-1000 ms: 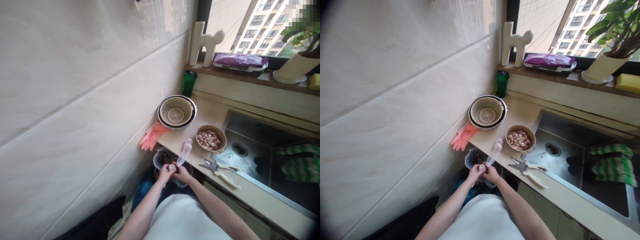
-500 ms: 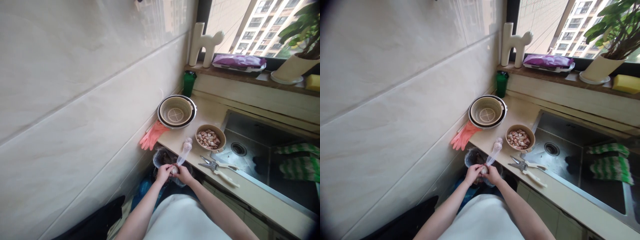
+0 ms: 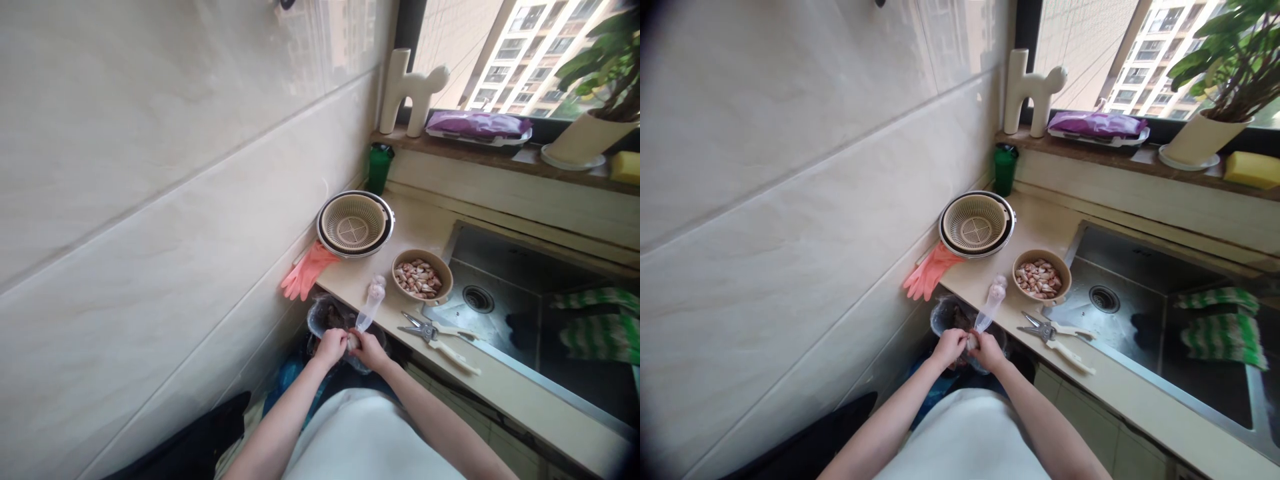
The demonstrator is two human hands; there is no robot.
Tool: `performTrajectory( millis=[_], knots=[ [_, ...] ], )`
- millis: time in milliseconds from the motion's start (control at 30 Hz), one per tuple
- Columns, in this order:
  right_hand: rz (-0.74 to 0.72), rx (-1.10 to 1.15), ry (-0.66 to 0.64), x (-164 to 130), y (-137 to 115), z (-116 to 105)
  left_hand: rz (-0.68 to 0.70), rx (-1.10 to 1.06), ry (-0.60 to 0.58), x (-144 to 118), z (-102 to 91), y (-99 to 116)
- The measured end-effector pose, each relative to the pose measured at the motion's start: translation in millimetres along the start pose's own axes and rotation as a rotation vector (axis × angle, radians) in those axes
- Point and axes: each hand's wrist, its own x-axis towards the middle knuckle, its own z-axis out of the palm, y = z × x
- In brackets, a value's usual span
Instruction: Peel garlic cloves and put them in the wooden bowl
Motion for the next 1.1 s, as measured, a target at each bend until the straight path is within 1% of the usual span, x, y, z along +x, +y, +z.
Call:
performTrajectory(
  millis=[133, 267, 433, 533, 633, 700, 867, 1000, 1100],
  knots=[
    [0.009, -0.016, -0.021, -1, 2, -3, 0.026, 0.05, -0.006, -2, 3.3, 0],
    [0.021, -0.032, -0.046, -1, 3, -2, 0.019, 0.096, 0.005, -3, 10.0, 0],
    [0.034, -0.04, -0.014, -1, 4, -1, -0.003, 0.104, 0.06, -3, 15.2, 1],
    [0.026, -0.015, 0.007, -1, 4, -2, -0.005, 0.078, 0.089, -4, 15.5, 0],
    [0.055, 0.009, 0.026, -2, 5, -2, -0.008, 0.046, 0.111, -5, 15.0, -2],
    [0.068, 0.003, 0.031, -2, 5, -3, -0.009, 0.029, 0.114, -6, 14.7, -2],
    [0.048, 0.004, 0.022, -3, 4, -2, -0.021, -0.008, 0.117, -6, 14.0, 0],
    [0.076, 0.101, 0.047, -6, 2, -2, -0.073, -0.09, 0.146, -4, 13.3, -2],
    [0.044, 0.21, 0.041, -11, -1, -3, -0.147, -0.178, 0.166, 1, 13.4, -11]
  ],
)
